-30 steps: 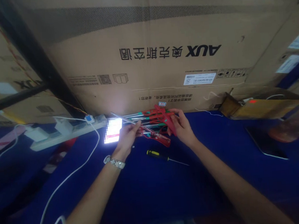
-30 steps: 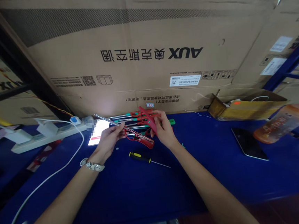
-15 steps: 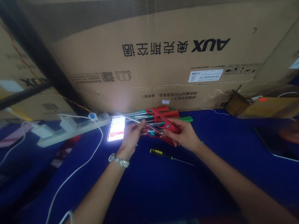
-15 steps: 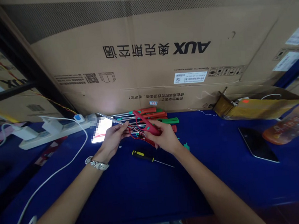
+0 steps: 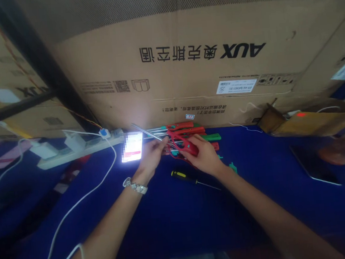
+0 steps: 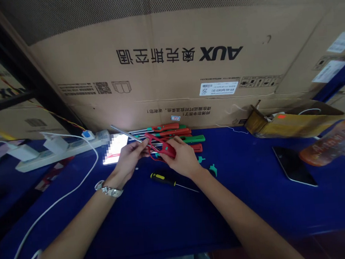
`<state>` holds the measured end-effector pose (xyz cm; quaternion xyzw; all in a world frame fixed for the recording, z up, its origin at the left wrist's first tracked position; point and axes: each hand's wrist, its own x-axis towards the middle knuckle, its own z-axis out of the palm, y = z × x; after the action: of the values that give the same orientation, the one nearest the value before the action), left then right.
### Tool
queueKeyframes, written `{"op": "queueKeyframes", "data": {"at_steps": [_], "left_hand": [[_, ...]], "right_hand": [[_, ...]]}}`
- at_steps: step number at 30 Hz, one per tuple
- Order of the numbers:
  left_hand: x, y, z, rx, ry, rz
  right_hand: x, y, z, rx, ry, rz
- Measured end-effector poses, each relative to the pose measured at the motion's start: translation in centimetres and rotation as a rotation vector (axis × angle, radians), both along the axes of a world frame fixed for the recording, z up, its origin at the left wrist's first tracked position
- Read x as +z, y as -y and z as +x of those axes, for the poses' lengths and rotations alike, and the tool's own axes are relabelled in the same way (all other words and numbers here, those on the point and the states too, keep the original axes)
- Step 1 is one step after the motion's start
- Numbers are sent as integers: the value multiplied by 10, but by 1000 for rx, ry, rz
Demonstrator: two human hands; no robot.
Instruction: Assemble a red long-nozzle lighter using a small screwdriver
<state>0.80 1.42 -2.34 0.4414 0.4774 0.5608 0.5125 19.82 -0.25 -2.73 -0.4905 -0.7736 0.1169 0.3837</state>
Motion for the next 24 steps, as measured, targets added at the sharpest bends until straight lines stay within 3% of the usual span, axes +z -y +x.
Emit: {"op": "queueKeyframes", "data": {"at_steps": [6,24], "left_hand": [[-2,0,3,-13,-4,-10],[-4,3,8,46,-64,153]], "right_hand": [[-5,-4,-14,-12,-5,11],[-6,1,-11,-116,-45,142]]}}
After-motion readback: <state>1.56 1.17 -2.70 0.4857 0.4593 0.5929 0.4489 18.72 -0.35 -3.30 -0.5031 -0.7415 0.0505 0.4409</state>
